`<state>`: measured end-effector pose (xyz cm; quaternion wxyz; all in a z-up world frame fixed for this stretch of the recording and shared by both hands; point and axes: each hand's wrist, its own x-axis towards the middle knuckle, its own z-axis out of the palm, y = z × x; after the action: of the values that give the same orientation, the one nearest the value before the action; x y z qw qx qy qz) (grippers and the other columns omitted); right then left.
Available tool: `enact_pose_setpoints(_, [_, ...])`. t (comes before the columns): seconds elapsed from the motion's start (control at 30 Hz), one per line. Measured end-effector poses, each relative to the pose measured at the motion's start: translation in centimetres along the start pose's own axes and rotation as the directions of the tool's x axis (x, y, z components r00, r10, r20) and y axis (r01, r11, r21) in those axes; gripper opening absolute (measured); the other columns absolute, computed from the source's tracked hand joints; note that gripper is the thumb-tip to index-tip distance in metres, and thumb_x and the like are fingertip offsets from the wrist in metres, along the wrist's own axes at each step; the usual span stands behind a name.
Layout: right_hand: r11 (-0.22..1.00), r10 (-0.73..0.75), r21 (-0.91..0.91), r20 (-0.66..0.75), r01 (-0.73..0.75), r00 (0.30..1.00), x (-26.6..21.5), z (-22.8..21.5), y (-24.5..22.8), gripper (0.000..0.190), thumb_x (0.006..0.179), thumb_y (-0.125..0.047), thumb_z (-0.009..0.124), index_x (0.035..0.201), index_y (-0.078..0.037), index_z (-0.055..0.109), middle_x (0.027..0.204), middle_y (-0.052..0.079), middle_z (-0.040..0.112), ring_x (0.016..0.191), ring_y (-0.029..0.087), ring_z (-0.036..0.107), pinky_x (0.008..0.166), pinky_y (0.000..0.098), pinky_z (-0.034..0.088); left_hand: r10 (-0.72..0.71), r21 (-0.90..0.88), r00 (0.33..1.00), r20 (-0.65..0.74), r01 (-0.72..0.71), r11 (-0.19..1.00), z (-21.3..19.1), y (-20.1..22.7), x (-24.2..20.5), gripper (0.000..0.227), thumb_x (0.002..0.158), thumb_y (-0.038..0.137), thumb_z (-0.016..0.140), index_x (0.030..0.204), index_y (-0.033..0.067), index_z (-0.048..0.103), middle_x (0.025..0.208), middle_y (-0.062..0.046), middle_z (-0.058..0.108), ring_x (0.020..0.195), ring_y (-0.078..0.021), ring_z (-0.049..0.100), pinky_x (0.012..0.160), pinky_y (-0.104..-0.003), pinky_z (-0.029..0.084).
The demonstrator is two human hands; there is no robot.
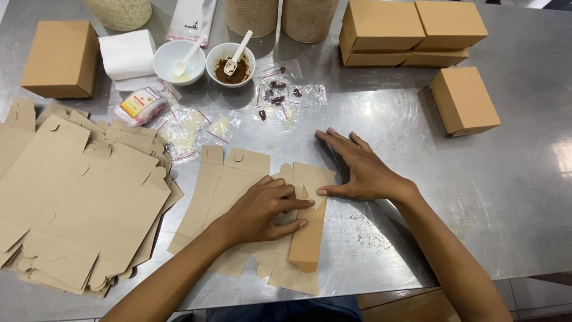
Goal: The person folds flat cardboard pieces into small boxes on a metal table. They crease the edges, fold the sides, and tuck the flaps to form the box shape. The person handles multiple pieces one at a time, stacking completed boxes to the side.
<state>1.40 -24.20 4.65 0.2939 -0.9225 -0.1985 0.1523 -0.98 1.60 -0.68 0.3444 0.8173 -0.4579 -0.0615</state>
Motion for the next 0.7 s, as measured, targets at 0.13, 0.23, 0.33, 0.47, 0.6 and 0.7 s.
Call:
enact_pose_setpoints(0.13, [1.0, -0.013, 0.02, 0.009, 0.013, 1.0, -0.2, -0.2, 0.1, 0.114, 0.07, -0.038, 0.096, 0.159, -0.003, 0.034, 0.162, 0.024, 0.042, 0.156, 0.041, 0.027, 0.125, 0.0616, 0.001, -0.013, -0.008, 1.0, 0.003, 0.013, 1.0, -0.1, 0.2, 0.0, 0.031, 0.092, 0.032, 0.076, 0.118, 0.0144, 0.08, 0.075, -0.007, 0.065, 0.076, -0.0207, 0.058, 0.08, -0.037, 0.044])
enact_pose_setpoints(0.23, [0.998, -0.027, 0.049, 0.026, 0.026, 0.999, -0.2, -0.2, 0.6, 0.114, 0.071, -0.035, 0.096, 0.16, -0.003, 0.033, 0.163, 0.024, 0.041, 0.156, 0.041, 0.024, 0.125, 0.0615, -0.001, -0.005, -0.01, 1.0, 0.001, 0.005, 1.0, -0.2, 0.1, 0.0, 0.031, 0.093, 0.032, 0.075, 0.118, 0.0145, 0.08, 0.075, -0.007, 0.065, 0.076, -0.0212, 0.059, 0.079, -0.037, 0.044])
enact_pose_setpoints(0.33, [0.995, -0.055, 0.082, 0.037, 0.051, 0.998, -0.3, -0.2, 1.3, 0.114, 0.072, -0.036, 0.094, 0.161, -0.004, 0.031, 0.164, 0.024, 0.038, 0.157, 0.041, 0.021, 0.126, 0.0595, -0.005, -0.004, -0.007, 1.0, 0.002, 0.004, 1.0, -0.2, 0.1, 0.0, 0.031, 0.093, 0.032, 0.075, 0.118, 0.0147, 0.08, 0.075, -0.007, 0.065, 0.076, -0.0215, 0.059, 0.079, -0.038, 0.044])
enact_pose_setpoints(0.47, [0.994, -0.064, 0.096, 0.042, 0.06, 0.997, -0.4, 0.0, 1.6, 0.116, 0.073, -0.037, 0.094, 0.163, -0.005, 0.028, 0.165, 0.025, 0.036, 0.157, 0.042, 0.019, 0.125, 0.0595, -0.007, -0.01, -0.016, 1.0, 0.0, 0.01, 1.0, -0.4, 0.4, 0.1, 0.031, 0.092, 0.031, 0.076, 0.117, 0.0137, 0.08, 0.075, -0.007, 0.066, 0.075, -0.0216, 0.059, 0.079, -0.038, 0.045])
enact_pose_setpoints(0.6, [0.992, -0.089, 0.089, 0.016, 0.088, 0.996, -0.3, 0.3, 1.3, 0.117, 0.074, -0.038, 0.093, 0.163, -0.005, 0.026, 0.165, 0.024, 0.035, 0.157, 0.042, 0.018, 0.124, 0.0598, -0.009, -0.007, -0.022, 1.0, -0.007, 0.007, 1.0, -0.4, 0.3, 0.1, 0.031, 0.091, 0.03, 0.077, 0.117, 0.0134, 0.08, 0.075, -0.007, 0.066, 0.074, -0.0216, 0.059, 0.079, -0.038, 0.045])
enact_pose_setpoints(0.7, [0.995, -0.072, 0.072, -0.009, 0.073, 0.997, -0.2, 0.6, 1.0, 0.116, 0.074, -0.038, 0.093, 0.162, -0.003, 0.026, 0.165, 0.023, 0.035, 0.157, 0.042, 0.019, 0.125, 0.0604, -0.008, -0.007, -0.018, 1.0, -0.01, 0.007, 1.0, -0.3, 0.3, 0.1, 0.03, 0.091, 0.03, 0.077, 0.116, 0.0134, 0.08, 0.074, -0.007, 0.066, 0.074, -0.0218, 0.059, 0.078, -0.038, 0.045])
